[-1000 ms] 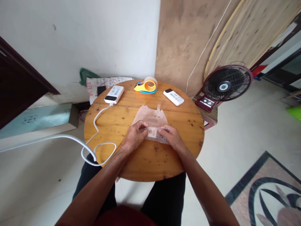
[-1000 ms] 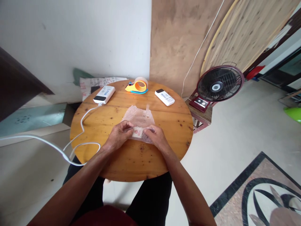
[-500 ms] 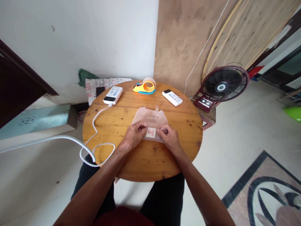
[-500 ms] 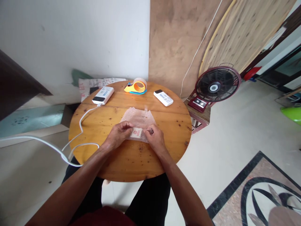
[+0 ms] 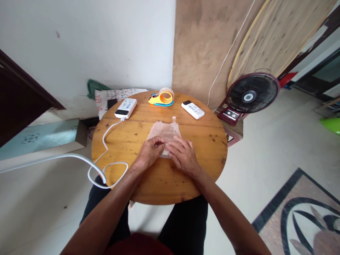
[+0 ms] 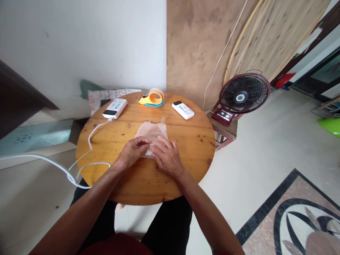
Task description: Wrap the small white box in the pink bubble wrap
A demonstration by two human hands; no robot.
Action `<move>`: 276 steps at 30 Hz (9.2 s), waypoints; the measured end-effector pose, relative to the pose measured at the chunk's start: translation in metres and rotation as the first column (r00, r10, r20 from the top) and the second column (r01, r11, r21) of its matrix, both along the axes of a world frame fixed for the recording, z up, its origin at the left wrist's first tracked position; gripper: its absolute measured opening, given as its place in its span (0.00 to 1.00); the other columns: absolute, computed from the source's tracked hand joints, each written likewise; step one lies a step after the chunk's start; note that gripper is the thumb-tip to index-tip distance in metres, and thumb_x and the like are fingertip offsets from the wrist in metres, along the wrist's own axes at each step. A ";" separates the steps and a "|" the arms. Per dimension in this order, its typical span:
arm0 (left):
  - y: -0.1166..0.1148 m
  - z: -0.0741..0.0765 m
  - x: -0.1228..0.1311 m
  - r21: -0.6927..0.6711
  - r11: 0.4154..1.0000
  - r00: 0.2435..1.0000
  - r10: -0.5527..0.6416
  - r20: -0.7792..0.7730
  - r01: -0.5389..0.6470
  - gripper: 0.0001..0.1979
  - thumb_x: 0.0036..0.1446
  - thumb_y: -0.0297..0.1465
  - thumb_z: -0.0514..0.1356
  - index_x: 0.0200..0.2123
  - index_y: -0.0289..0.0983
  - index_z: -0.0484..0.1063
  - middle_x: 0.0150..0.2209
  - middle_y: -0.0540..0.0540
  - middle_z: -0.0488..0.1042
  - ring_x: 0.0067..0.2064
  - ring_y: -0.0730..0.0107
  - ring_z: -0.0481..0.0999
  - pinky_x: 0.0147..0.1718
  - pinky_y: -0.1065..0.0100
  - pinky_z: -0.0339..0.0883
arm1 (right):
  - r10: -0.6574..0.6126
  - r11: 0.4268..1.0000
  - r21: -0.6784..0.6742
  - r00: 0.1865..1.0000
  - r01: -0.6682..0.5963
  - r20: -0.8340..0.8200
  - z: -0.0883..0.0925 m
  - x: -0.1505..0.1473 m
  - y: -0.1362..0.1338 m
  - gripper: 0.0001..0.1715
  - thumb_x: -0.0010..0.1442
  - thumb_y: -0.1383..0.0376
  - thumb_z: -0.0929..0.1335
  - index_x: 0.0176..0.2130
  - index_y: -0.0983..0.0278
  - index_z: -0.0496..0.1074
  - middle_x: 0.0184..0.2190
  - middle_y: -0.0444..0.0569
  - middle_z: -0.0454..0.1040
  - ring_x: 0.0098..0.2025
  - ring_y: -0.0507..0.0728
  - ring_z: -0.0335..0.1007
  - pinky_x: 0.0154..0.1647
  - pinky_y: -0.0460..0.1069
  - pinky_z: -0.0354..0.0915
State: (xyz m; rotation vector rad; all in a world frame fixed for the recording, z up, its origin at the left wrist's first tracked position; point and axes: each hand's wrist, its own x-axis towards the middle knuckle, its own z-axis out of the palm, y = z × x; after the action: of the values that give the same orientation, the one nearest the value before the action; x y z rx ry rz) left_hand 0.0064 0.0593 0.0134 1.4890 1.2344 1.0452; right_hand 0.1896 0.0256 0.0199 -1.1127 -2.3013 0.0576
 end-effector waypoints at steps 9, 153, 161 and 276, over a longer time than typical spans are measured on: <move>-0.005 0.006 -0.015 0.123 0.989 0.951 0.112 -0.289 -0.079 0.13 0.53 0.39 0.58 0.36 0.37 0.75 0.34 0.47 0.78 0.36 0.67 0.75 0.36 0.69 0.67 | -0.028 0.999 0.029 0.998 0.026 0.050 -0.004 -0.006 -0.003 0.17 0.67 0.66 0.60 0.52 0.60 0.71 0.53 0.50 0.74 0.64 0.60 0.56 0.57 0.57 0.50; -0.031 0.032 0.000 0.368 0.772 0.603 -0.025 -0.797 0.518 0.13 0.56 0.23 0.53 0.41 0.36 0.75 0.45 0.39 0.70 0.47 0.57 0.66 0.51 0.57 0.63 | -0.605 0.668 -0.744 0.575 -0.011 -0.551 -0.005 -0.006 0.011 0.27 0.49 0.57 0.67 0.48 0.60 0.61 0.25 0.39 0.70 0.21 0.50 0.63 0.20 0.46 0.62; -0.031 0.030 -0.001 0.376 0.774 0.630 -0.039 -0.775 0.510 0.13 0.56 0.22 0.53 0.42 0.35 0.74 0.42 0.40 0.70 0.45 0.58 0.66 0.47 0.58 0.65 | -0.590 0.655 -0.755 0.597 -0.040 -0.543 0.017 -0.020 0.015 0.35 0.52 0.59 0.68 0.57 0.64 0.59 0.23 0.38 0.71 0.17 0.49 0.65 0.16 0.43 0.63; -0.002 0.001 0.004 0.537 0.763 0.867 -0.062 -0.494 0.360 0.20 0.50 0.21 0.56 0.47 0.36 0.73 0.47 0.44 0.76 0.50 0.58 0.70 0.53 0.58 0.64 | -0.338 0.881 -0.451 0.475 -0.145 -0.812 -0.006 -0.018 0.104 0.14 0.50 0.57 0.70 0.30 0.62 0.63 0.25 0.38 0.65 0.26 0.48 0.59 0.27 0.44 0.58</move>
State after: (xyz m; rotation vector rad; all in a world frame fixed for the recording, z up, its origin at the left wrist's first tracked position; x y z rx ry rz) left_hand 0.0103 0.0574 0.0142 2.4446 1.0111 1.0226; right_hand 0.1713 0.1298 0.0141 -1.0568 -1.2509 0.9762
